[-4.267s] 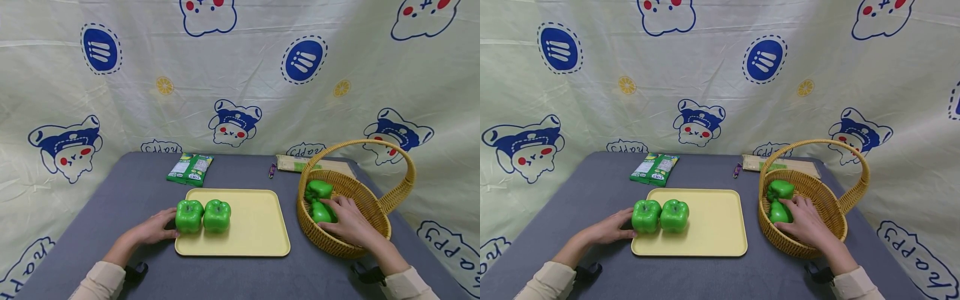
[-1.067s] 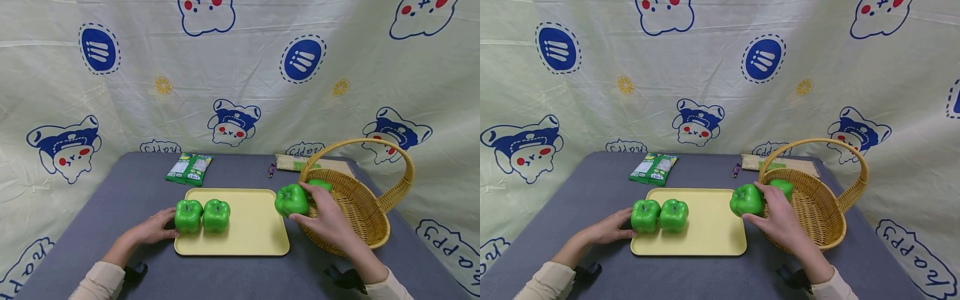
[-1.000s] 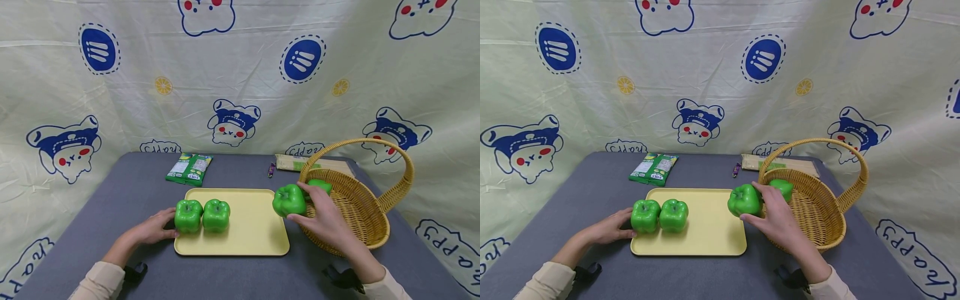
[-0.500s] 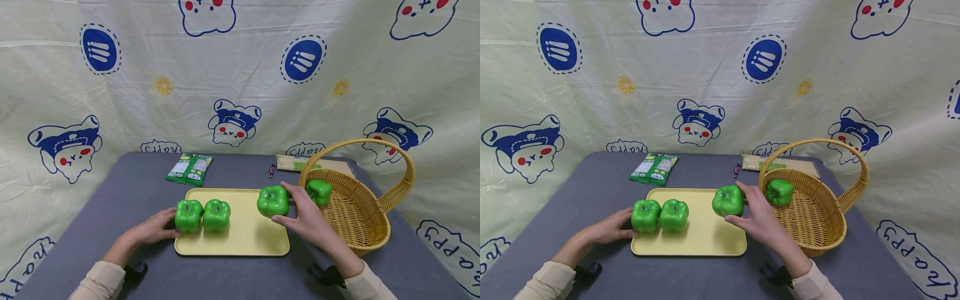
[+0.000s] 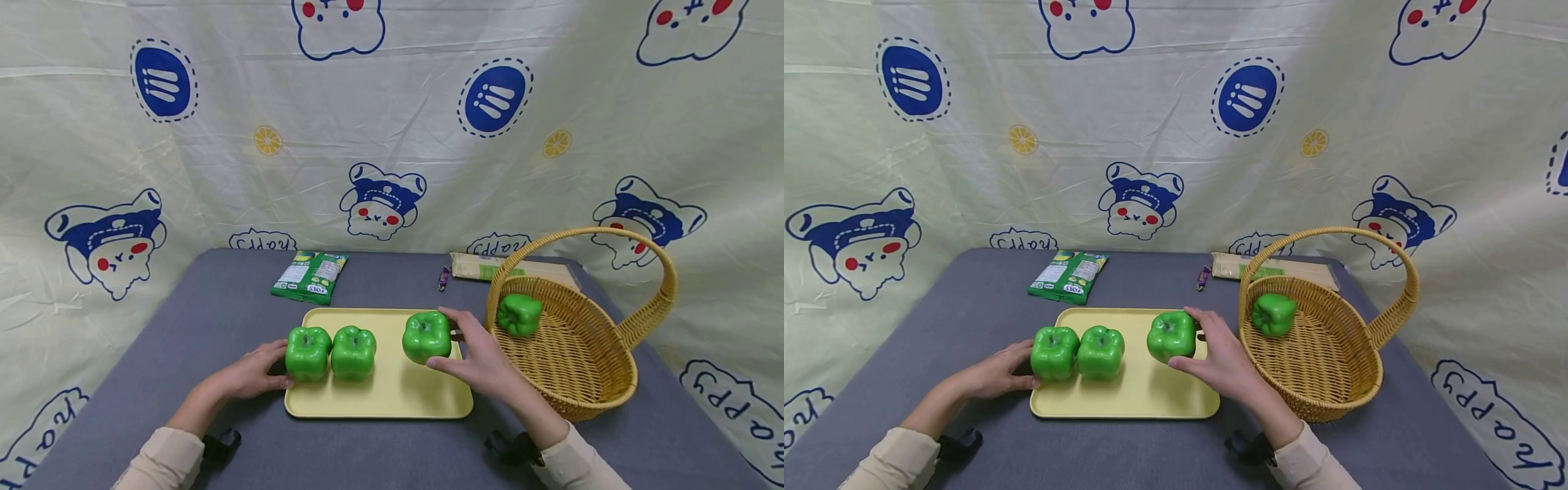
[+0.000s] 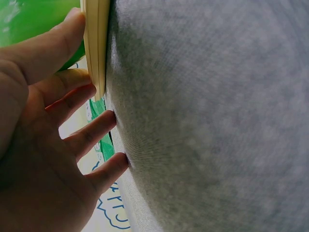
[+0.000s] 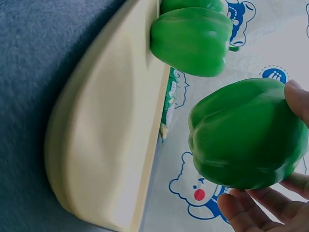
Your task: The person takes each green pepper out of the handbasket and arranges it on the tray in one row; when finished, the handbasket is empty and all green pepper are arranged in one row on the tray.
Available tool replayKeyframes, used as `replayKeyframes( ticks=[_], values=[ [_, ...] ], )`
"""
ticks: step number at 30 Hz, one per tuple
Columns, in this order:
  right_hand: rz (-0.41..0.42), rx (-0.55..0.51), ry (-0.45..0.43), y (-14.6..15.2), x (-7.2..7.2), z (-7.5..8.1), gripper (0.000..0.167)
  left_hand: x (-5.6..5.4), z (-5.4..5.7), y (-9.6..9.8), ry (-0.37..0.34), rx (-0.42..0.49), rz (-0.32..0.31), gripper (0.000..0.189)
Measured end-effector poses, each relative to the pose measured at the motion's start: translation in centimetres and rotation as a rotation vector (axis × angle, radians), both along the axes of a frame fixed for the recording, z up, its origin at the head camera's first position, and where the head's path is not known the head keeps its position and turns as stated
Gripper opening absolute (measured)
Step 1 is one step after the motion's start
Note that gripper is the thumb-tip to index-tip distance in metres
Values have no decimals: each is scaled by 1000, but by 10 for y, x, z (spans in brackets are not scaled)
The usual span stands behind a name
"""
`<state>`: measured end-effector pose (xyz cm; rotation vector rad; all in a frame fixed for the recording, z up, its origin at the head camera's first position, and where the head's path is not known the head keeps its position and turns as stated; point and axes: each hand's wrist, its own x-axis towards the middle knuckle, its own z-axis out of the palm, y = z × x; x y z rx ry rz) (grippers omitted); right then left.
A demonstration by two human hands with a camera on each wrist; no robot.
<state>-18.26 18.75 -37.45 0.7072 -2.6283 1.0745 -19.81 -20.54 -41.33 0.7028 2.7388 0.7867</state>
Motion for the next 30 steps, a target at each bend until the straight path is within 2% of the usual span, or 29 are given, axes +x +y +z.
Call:
replayKeyframes(
  ticks=[8, 13, 24, 30],
  values=[
    [8, 1, -4, -8, -9, -16, 80, 1, 0, 1, -7, -3, 7, 64],
    [16, -24, -52, -12, -12, -24, 80, 2, 1, 1, -12, -2, 7, 64],
    [23, 9, -138, -20, -12, -30, 81, 2, 2, 2, -5, -3, 6, 65],
    [-8, 50, -157, -23, -11, -32, 82, 1, 2, 1, -9, -2, 10, 66]
  ],
)
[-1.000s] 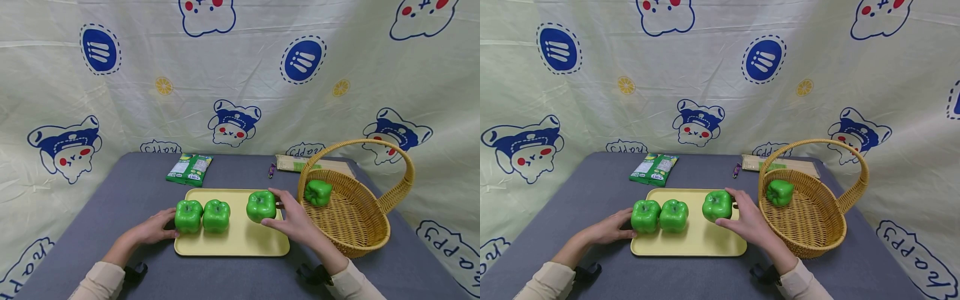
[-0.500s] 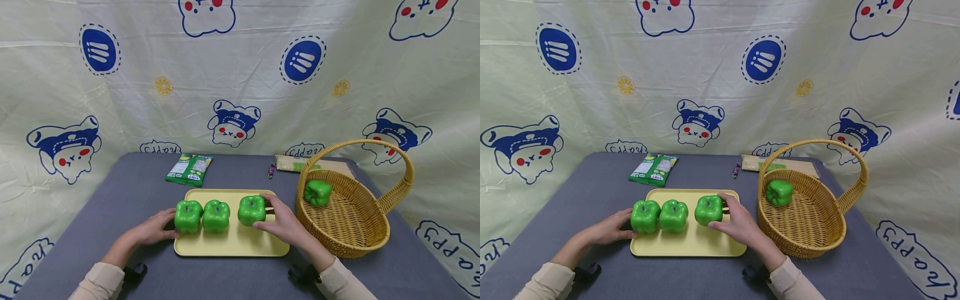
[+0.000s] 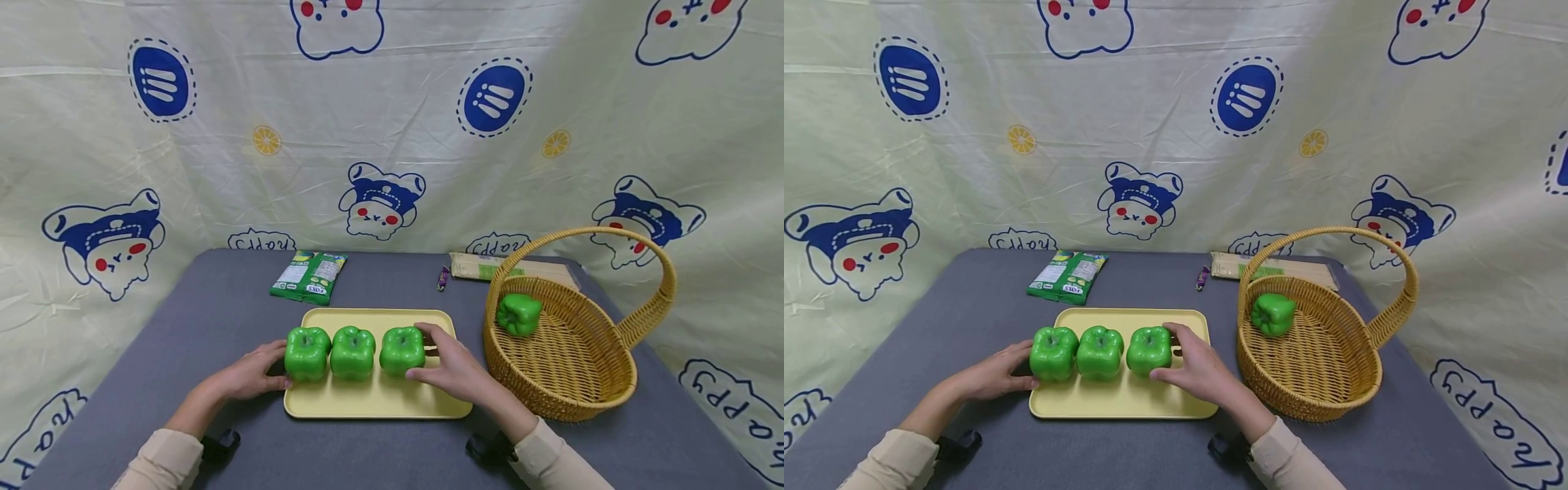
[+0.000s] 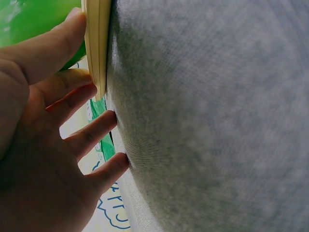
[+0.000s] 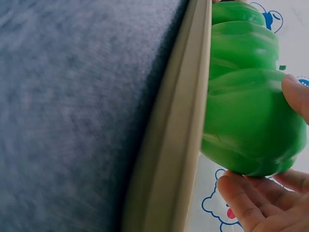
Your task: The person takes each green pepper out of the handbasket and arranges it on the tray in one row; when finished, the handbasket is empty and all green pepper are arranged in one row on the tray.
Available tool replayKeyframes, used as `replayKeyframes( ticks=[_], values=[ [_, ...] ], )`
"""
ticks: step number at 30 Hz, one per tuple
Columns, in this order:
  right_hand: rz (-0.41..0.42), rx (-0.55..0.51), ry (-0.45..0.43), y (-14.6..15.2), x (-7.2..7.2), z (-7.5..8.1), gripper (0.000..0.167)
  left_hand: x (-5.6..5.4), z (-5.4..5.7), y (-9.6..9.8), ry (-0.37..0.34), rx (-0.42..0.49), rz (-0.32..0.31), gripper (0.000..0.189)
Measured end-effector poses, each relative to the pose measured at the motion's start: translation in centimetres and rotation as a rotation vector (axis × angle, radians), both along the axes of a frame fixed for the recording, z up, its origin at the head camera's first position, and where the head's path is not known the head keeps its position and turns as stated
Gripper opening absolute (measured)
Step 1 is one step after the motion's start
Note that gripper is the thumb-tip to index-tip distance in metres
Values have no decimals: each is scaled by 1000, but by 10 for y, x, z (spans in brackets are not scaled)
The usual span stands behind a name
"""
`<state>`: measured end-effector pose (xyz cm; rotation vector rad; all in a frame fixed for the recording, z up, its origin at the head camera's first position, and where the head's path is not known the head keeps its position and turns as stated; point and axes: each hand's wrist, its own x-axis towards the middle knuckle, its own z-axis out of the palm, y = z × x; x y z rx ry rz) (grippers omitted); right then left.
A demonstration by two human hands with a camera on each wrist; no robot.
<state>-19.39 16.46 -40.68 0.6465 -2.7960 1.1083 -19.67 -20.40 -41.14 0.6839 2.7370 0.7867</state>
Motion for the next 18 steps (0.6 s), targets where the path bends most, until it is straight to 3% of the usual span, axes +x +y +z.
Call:
replayKeyframes(
  ticks=[18],
  values=[
    [18, 17, -29, -6, 2, 0, 83, 1, 1, 0, 9, 6, -13, 65]
  ],
)
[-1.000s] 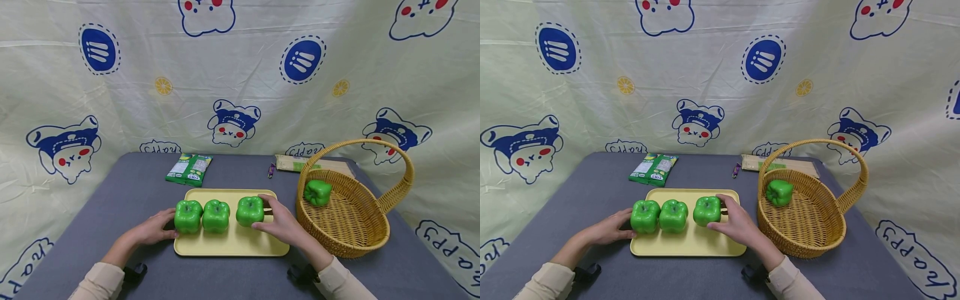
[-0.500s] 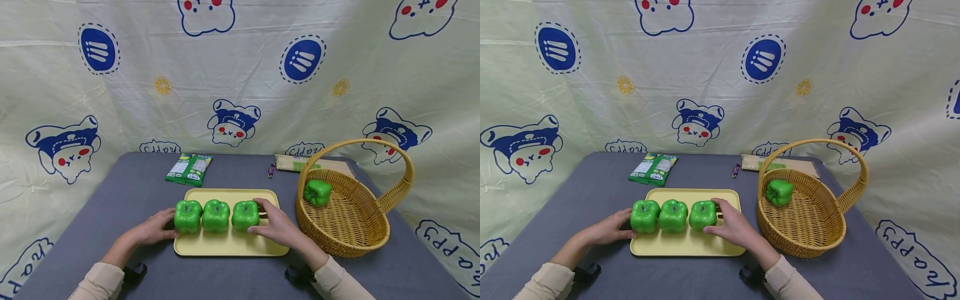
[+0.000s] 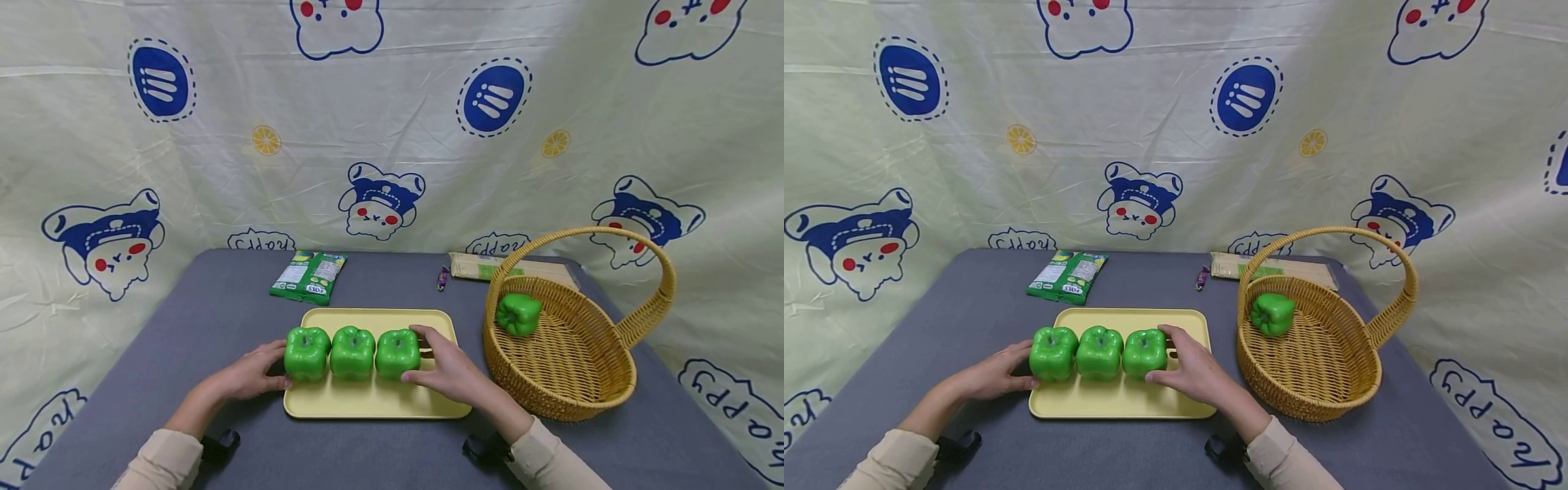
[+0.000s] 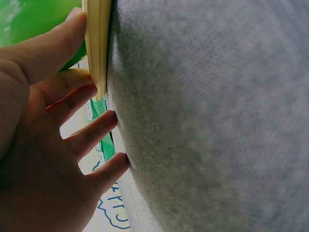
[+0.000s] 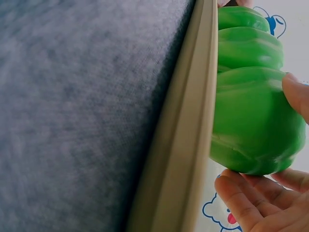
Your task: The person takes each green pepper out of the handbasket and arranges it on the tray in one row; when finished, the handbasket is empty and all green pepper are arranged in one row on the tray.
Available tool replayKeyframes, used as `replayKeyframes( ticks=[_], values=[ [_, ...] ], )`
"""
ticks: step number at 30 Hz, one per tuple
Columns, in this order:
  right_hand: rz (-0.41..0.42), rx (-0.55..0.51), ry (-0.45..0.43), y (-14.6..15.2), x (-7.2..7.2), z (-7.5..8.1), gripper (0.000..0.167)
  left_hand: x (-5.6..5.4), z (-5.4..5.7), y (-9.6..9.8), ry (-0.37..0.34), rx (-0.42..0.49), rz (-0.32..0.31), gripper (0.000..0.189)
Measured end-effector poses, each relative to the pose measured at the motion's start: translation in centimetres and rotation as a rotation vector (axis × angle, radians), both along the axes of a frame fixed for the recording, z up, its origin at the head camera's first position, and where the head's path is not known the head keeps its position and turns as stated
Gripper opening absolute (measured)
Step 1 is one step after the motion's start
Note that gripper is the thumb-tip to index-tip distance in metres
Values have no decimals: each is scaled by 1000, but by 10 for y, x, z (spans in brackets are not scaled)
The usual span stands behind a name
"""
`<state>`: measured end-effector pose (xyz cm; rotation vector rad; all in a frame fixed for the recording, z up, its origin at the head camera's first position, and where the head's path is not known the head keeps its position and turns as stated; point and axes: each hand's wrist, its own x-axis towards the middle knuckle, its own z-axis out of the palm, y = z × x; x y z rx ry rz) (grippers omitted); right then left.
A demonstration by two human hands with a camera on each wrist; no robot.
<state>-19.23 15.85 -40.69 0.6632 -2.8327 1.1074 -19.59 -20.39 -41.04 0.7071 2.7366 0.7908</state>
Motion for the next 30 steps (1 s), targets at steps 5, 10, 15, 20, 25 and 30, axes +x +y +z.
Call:
replayKeyframes(
  ticks=[5, 10, 15, 20, 25, 30],
  values=[
    [6, 7, 5, 0, 0, -1, 84, 0, -1, -1, -9, 1, 7, 66],
    [22, 14, 14, -1, -2, -2, 84, -1, -3, -1, -11, -2, 10, 66],
    [23, 14, 8, -1, -3, -2, 85, -1, -2, 0, -9, -3, 13, 67],
    [13, 12, 14, 1, -1, 0, 87, -1, -1, 0, -2, -5, 6, 65],
    [16, 7, 33, 4, 2, 7, 86, 0, 0, 1, -10, -6, 3, 66],
    [14, 26, 85, 9, 6, 18, 84, 0, 0, 0, -5, -3, 0, 65]
  ],
)
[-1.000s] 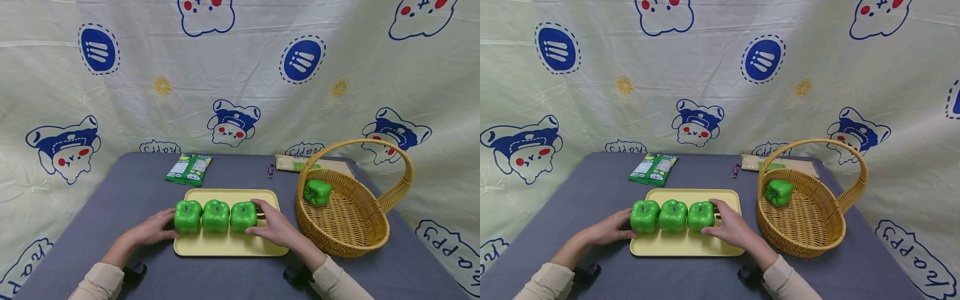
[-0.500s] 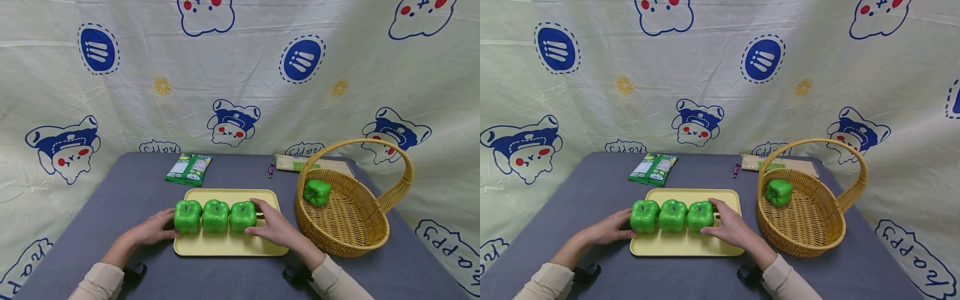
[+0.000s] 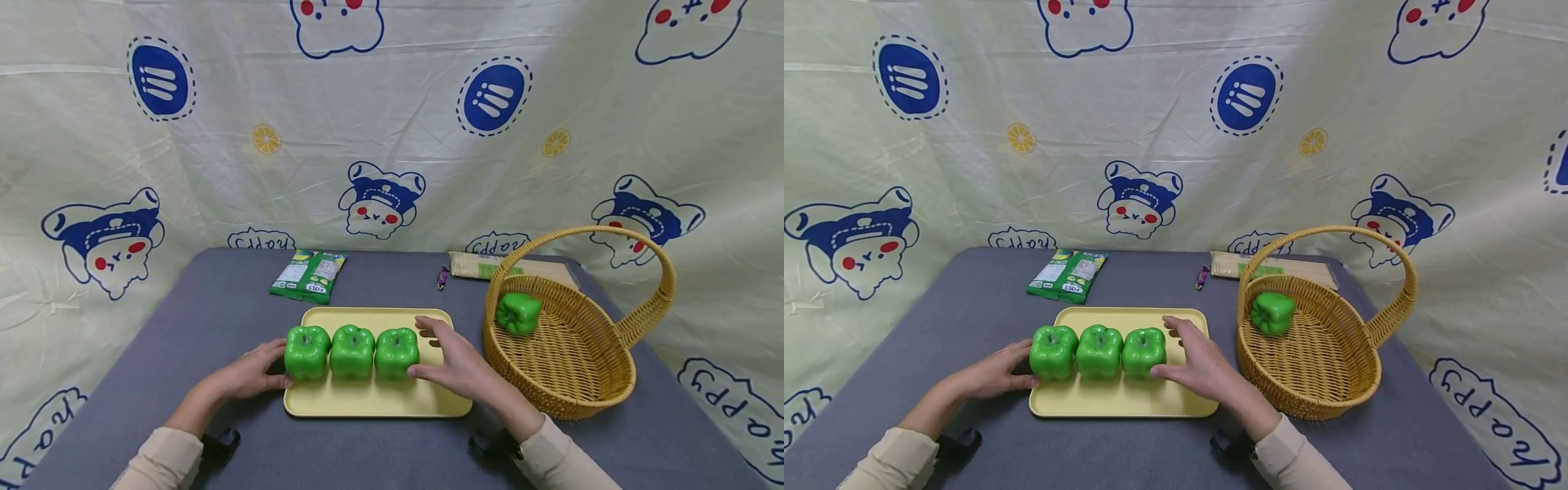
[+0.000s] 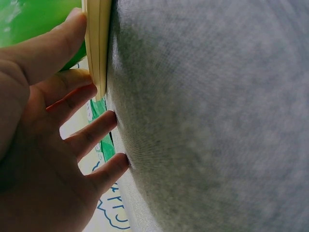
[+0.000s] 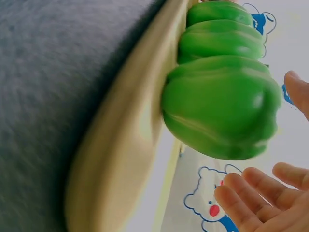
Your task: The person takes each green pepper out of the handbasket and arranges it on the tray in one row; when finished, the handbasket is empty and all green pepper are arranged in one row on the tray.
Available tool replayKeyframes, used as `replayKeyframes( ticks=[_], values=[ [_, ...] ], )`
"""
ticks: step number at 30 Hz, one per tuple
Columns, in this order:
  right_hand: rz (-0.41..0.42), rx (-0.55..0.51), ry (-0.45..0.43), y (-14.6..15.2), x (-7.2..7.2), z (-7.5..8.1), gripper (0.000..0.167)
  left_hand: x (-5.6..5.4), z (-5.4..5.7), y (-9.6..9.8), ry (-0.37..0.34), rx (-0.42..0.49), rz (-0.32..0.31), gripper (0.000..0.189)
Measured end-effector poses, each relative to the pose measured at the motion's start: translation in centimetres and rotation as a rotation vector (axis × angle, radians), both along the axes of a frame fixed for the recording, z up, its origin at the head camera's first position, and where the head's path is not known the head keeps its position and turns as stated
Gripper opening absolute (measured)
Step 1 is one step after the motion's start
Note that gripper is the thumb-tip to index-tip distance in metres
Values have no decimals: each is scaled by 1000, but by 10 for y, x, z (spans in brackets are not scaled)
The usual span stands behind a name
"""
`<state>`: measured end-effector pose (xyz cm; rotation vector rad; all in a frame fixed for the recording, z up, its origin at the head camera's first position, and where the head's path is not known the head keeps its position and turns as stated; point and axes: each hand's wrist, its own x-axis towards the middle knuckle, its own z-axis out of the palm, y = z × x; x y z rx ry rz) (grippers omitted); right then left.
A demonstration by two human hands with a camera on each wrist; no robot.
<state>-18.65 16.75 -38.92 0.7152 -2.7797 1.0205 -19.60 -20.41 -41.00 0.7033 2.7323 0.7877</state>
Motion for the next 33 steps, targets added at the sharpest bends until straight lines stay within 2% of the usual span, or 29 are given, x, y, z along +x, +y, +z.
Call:
replayKeyframes(
  ticks=[14, 22, 33],
  values=[
    [5, 46, 195, 22, 6, 31, 77, -1, -2, -1, 1, 5, 0, 64],
    [-66, 82, 199, 38, 12, 48, 76, -2, -2, -1, -8, 2, 6, 64],
    [-135, 97, 243, 67, 14, 56, 72, -1, -1, 0, -38, 3, 19, 66]
  ],
)
